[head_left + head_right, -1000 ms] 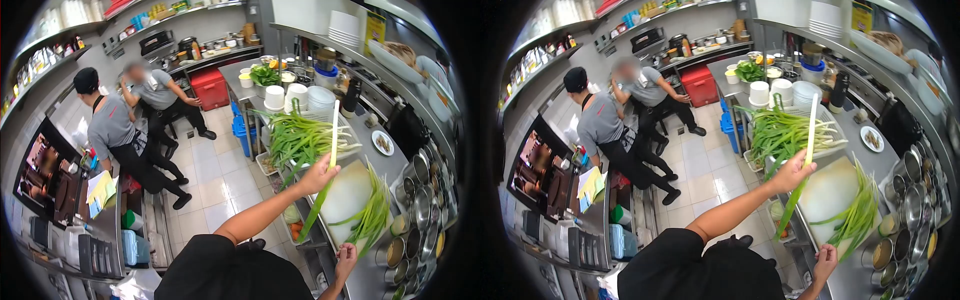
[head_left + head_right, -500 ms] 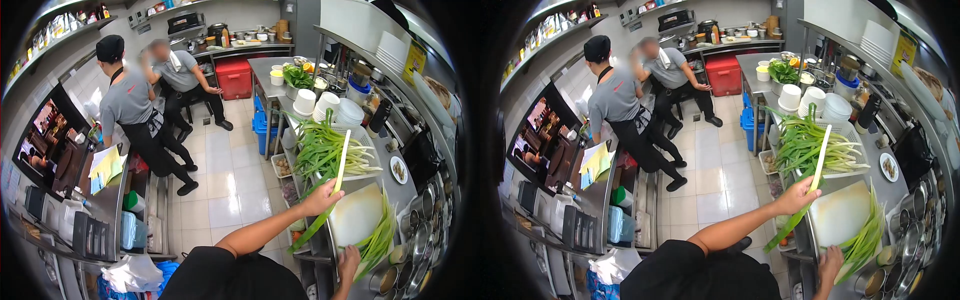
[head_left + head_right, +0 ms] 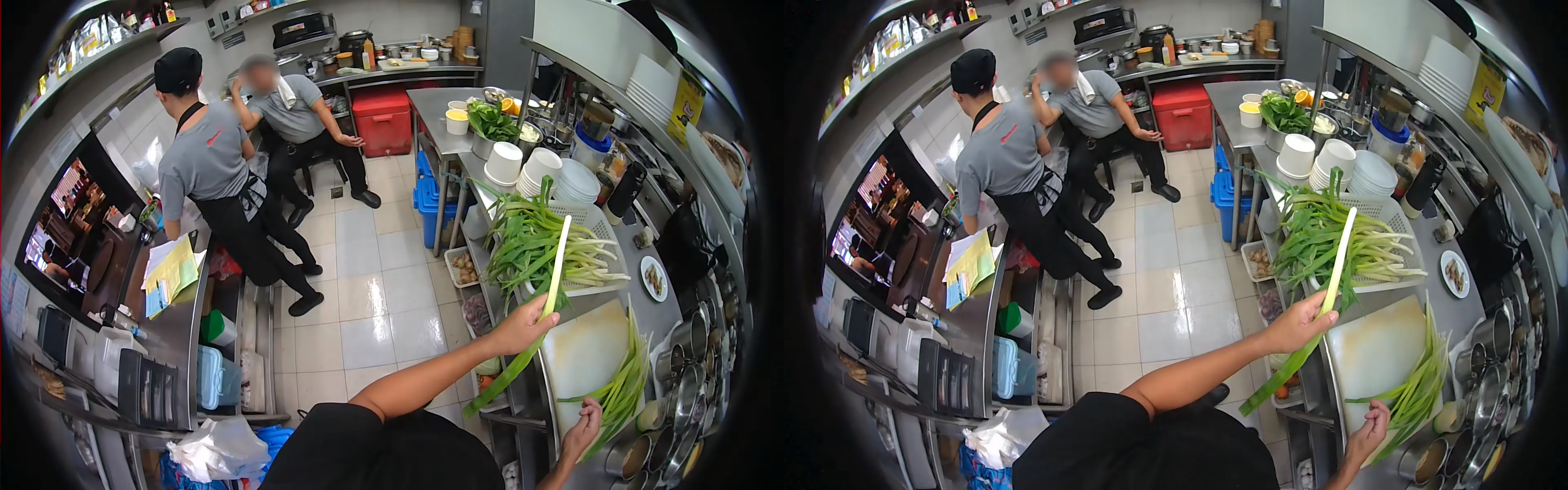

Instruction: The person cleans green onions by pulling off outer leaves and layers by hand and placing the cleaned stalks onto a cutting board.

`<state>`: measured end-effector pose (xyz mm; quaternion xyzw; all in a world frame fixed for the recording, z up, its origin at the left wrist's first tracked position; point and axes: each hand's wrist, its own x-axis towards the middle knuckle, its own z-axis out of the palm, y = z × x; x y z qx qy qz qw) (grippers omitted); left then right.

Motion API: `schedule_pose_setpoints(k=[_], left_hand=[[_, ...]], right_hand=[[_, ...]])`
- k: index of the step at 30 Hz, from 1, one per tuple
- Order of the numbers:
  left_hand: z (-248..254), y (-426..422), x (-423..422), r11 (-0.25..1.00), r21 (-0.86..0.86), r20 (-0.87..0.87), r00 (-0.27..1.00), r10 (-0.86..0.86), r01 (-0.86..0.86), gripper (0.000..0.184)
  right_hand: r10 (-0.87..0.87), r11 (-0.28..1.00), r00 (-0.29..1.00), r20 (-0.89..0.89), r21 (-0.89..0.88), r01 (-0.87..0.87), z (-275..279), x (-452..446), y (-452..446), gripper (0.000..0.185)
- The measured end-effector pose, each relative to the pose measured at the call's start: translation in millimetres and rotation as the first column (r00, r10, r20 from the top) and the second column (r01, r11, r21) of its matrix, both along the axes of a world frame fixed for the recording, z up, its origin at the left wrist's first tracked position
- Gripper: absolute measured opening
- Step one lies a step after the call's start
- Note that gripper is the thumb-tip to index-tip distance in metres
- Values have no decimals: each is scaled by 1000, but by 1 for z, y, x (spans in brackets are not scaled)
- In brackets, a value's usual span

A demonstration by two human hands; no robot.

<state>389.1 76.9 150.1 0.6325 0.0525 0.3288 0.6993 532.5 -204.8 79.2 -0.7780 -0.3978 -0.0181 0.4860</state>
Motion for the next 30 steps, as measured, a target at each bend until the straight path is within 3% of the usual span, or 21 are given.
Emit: schedule_pose_setpoints(k=[2,9,11,14,18,20,27,30], left_hand=[[-2,3,-1,1000,-5,2,1000,-17,17,48],[-12,11,-2,998,33,-48,998,-43,45,47],[-16,14,-1,998,12,-58,996,-65,66,48],[-18,15,1,997,-6,-69,995,-79,79,48],[-16,19,0,998,40,-103,994,-46,50,49],[-15,20,-1,998,38,-99,994,-46,50,48],[-25,24,-1,997,77,-36,999,1,1,44],[-19,26,-9,999,-3,-86,995,-46,46,42]], right_hand=[[-25,977,968,-251,198,77,-1,-11,4,9],[-52,939,943,-328,304,158,-4,-41,19,19],[-75,892,883,-463,365,267,13,-57,32,28],[-125,921,922,-366,304,245,-6,-46,26,36],[-238,930,874,-424,159,330,-14,-41,20,40],[-374,922,919,-125,56,383,-11,-42,29,43],[-235,970,963,-128,31,241,-4,-55,53,36],[-304,922,953,-5,249,296,-17,-53,63,26]])
